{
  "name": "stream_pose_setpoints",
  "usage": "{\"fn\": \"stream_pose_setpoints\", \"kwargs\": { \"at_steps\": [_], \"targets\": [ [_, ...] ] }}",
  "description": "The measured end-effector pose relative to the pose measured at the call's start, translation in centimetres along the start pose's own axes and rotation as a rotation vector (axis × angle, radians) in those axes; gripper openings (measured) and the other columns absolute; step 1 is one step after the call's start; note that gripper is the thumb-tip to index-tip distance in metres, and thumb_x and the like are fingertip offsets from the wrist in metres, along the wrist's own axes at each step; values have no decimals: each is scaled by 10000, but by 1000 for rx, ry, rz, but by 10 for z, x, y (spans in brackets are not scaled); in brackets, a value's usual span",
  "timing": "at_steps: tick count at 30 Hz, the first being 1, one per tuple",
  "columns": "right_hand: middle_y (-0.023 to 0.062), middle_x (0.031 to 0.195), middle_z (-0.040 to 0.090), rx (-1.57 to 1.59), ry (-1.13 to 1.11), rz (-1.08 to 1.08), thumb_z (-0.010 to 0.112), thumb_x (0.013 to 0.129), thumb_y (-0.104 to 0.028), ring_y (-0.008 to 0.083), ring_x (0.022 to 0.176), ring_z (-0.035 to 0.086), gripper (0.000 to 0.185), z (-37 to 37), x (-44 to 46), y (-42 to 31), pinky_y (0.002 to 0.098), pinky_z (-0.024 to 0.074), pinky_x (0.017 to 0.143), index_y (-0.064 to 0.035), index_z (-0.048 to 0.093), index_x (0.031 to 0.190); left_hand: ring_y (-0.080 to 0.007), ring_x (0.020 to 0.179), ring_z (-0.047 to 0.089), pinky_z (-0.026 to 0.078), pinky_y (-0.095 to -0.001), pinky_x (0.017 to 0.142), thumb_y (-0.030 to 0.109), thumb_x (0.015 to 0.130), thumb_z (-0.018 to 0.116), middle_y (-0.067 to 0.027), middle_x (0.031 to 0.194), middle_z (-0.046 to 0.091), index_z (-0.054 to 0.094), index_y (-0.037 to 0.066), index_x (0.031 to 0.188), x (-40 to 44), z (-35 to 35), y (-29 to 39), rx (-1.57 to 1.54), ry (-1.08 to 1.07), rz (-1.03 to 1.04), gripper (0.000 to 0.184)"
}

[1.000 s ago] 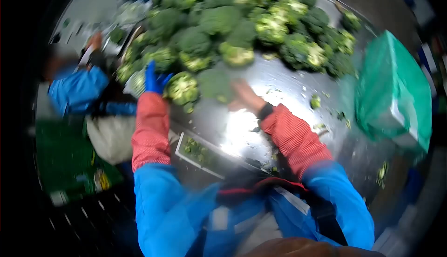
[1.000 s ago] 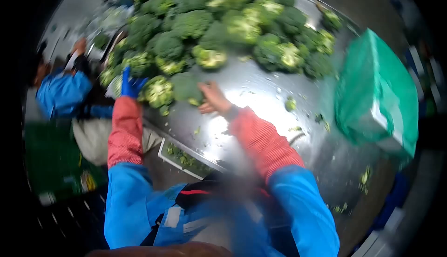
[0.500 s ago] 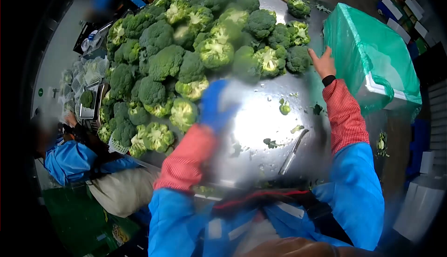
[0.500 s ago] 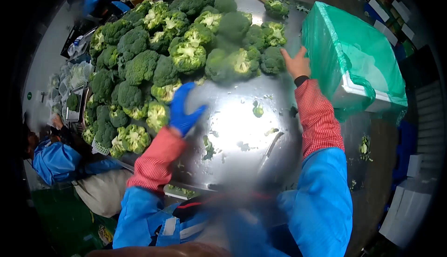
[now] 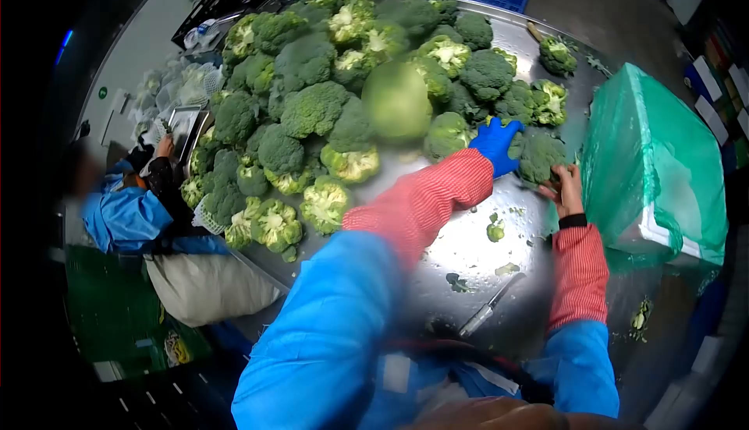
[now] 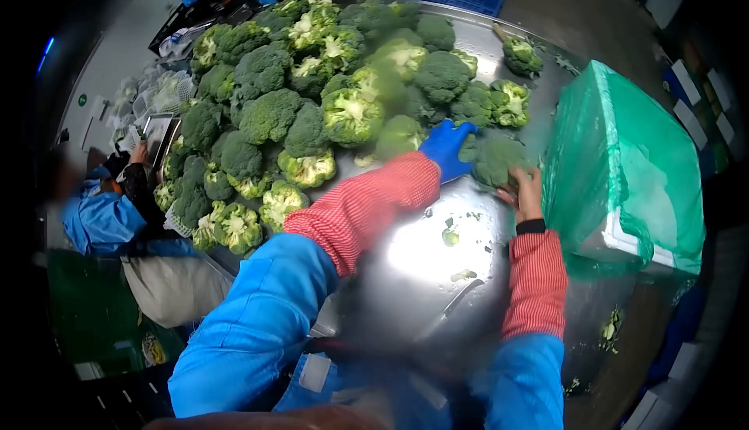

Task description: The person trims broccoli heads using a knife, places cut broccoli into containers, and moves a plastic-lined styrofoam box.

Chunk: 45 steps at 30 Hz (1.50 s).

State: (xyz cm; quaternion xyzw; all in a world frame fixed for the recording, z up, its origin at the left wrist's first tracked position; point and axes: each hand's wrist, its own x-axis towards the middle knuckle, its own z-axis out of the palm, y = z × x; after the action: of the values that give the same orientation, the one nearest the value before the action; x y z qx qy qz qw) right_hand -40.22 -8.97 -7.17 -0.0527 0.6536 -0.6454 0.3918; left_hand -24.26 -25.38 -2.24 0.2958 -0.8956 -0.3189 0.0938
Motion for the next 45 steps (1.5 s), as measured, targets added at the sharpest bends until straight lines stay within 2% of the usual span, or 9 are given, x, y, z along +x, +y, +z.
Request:
{"fn": "stream_pose_setpoints", "kwargs": {
  "at_steps": [9,17,21,23,26,32,37,41,45],
  "targets": [
    [37,845,567,-325,-321,-68,558,812,-114,147,731,606,388,42,-121,-2,280,560,530,-56,452,1181,-217,1079,542,467,-354,946,86,723,798,-86,1198,523,406,130,1327,-175,-105,-73,-1312,382,-30,722],
    [77,892,572,-227,-892,107,566,839,-126,155,790,590,378,222,-203,30,281,508,578,-66,440,1190,-251,1143,502,453,-361,942,274,869,674,-174,1214,515,427,46,1308,-310,-239,-260,-786,1277,-167,552],
    [161,1112,563,-73,-999,139,601,901,-161,226,977,601,624,319,-219,51,398,567,844,9,272,1402,-373,1112,551,428,-456,967,421,847,671,-244,1301,513,491,22,1300,-342,-258,-400,-275,1412,-416,629],
    [189,1021,576,-289,-1137,-19,618,915,-279,237,819,639,764,338,-229,63,335,546,707,3,169,1464,-431,1109,556,426,-481,964,522,817,659,-277,1242,561,508,41,1306,-348,-264,-373,63,1267,-960,702],
    [139,771,616,-622,-1157,-296,623,905,-332,224,731,628,735,315,-247,73,337,498,649,-7,243,1444,-490,1078,558,434,-521,936,583,815,613,-317,1198,575,465,56,1356,-357,-256,-421,391,1106,-910,770],
    [167,922,651,-663,-840,-232,609,895,-292,309,822,642,461,162,-256,77,406,500,747,-19,503,1251,-341,1169,520,387,-419,1021,185,876,647,-213,1293,522,449,19,1357,-334,-217,-251,356,1214,-156,546],
    [93,806,600,-1205,-251,-673,660,848,-261,283,708,617,303,33,-264,91,378,491,617,-110,601,1103,-203,1127,564,444,-331,964,66,911,604,-112,1209,588,547,40,1262,-272,-87,-83,-402,317,26,356],
    [115,837,578,-1305,-106,-711,627,851,-276,304,737,620,232,-28,-276,104,414,494,605,-107,585,1005,-320,1219,522,416,-429,1017,177,839,700,-170,1331,517,445,131,1394,-196,30,-18,28,196,462,613],
    [118,834,587,-1326,-246,-710,615,852,-285,297,740,626,235,-65,-261,117,416,499,597,-108,593,1005,-348,1206,508,429,-430,990,175,822,660,-209,1337,496,579,100,1215,-161,88,39,113,-180,-6,409]
  ]
}}
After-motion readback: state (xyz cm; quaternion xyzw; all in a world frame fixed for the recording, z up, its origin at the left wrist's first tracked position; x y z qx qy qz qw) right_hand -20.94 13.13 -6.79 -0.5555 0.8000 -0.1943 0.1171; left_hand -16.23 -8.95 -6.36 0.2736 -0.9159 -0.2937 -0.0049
